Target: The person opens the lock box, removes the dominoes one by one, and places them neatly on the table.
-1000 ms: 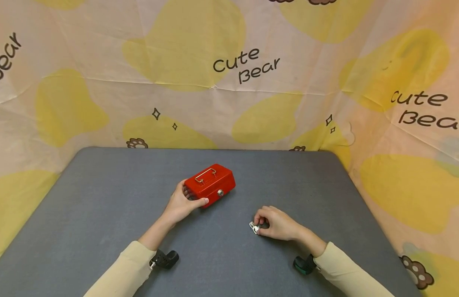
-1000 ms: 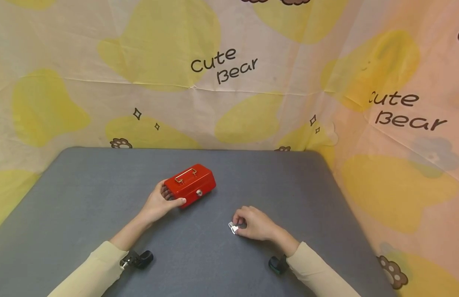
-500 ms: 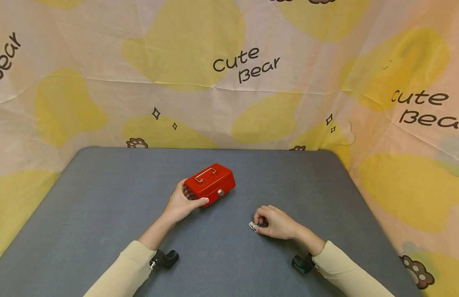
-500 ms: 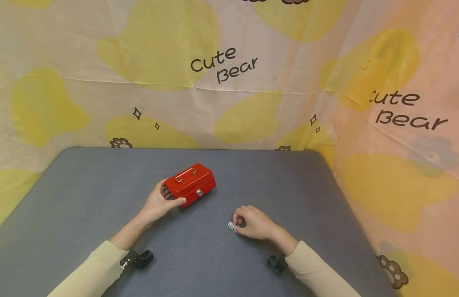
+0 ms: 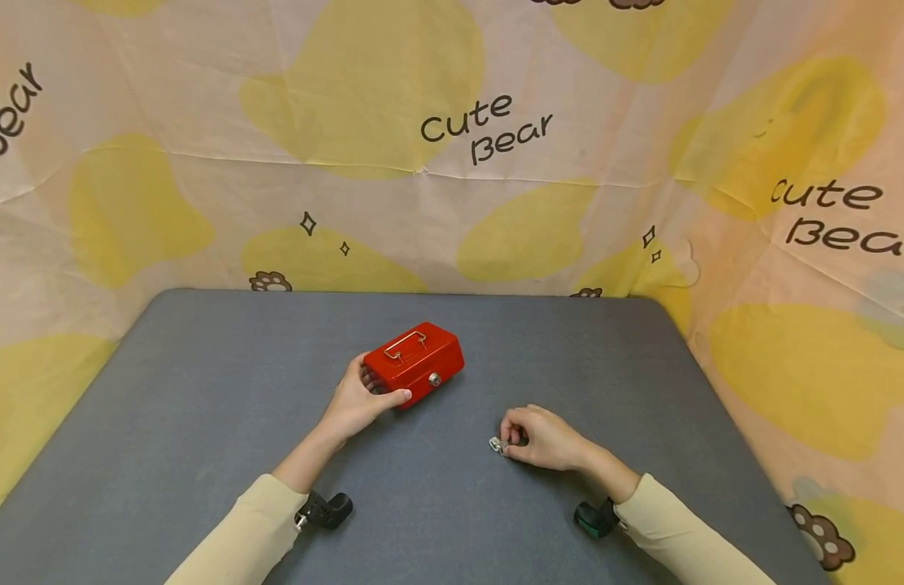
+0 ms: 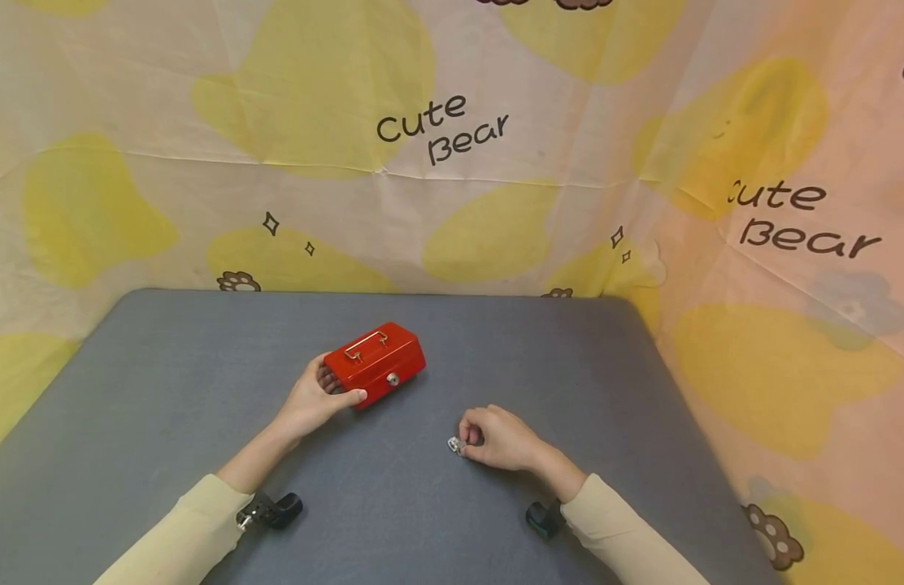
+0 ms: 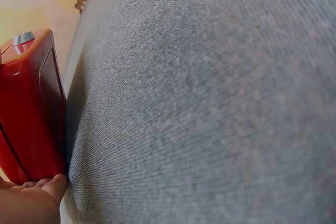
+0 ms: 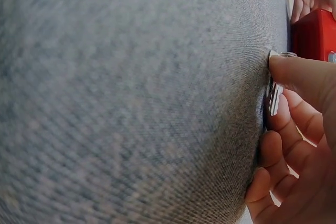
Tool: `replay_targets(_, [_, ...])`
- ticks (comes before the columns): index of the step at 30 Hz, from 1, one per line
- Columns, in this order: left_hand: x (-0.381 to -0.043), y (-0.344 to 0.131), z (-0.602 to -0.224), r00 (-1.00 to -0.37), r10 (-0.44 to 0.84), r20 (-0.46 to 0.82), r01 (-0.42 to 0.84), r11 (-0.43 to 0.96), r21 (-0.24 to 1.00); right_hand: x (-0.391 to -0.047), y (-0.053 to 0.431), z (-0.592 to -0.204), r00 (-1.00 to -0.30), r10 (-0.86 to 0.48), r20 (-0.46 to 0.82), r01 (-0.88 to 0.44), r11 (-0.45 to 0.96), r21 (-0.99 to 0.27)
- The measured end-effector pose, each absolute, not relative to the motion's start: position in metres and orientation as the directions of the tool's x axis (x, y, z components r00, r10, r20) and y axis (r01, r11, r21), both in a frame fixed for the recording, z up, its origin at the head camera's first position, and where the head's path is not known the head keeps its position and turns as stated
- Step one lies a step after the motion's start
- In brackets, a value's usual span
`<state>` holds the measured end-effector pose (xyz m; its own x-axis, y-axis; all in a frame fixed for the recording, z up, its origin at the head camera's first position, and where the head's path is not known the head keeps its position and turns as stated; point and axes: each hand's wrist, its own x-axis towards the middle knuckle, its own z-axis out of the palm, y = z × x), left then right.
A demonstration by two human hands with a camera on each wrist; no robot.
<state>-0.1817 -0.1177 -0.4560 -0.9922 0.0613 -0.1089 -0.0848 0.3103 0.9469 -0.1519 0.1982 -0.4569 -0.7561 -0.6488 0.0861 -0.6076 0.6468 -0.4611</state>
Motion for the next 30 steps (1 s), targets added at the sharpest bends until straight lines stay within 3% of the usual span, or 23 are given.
replay_targets(9, [-0.1813, -0.1178, -0.4550, -0.992, 0.064, -0.112, -0.087, 0.307, 0.948, -0.1518, 0.1963, -0.4552, -0.750, -0.652, 0.109, -0.624, 0.643, -0.445])
replay_targets(20, [-0.1815, -0.1181, -0.4547, -0.992, 0.064, -0.111, -0.085, 0.315, 0.945, -0.1557, 0.1972, -0.4551, -0.788, -0.612, 0.063, -0.525, 0.615, -0.589])
replay_targets(30, [-0.1818, -0.1184, -0.4557, -0.992, 0.070, -0.101, -0.076, 0.303, 0.950, -0.1613, 0.1976, -0.4493, -0.804, -0.591, 0.068, -0.501, 0.611, -0.613])
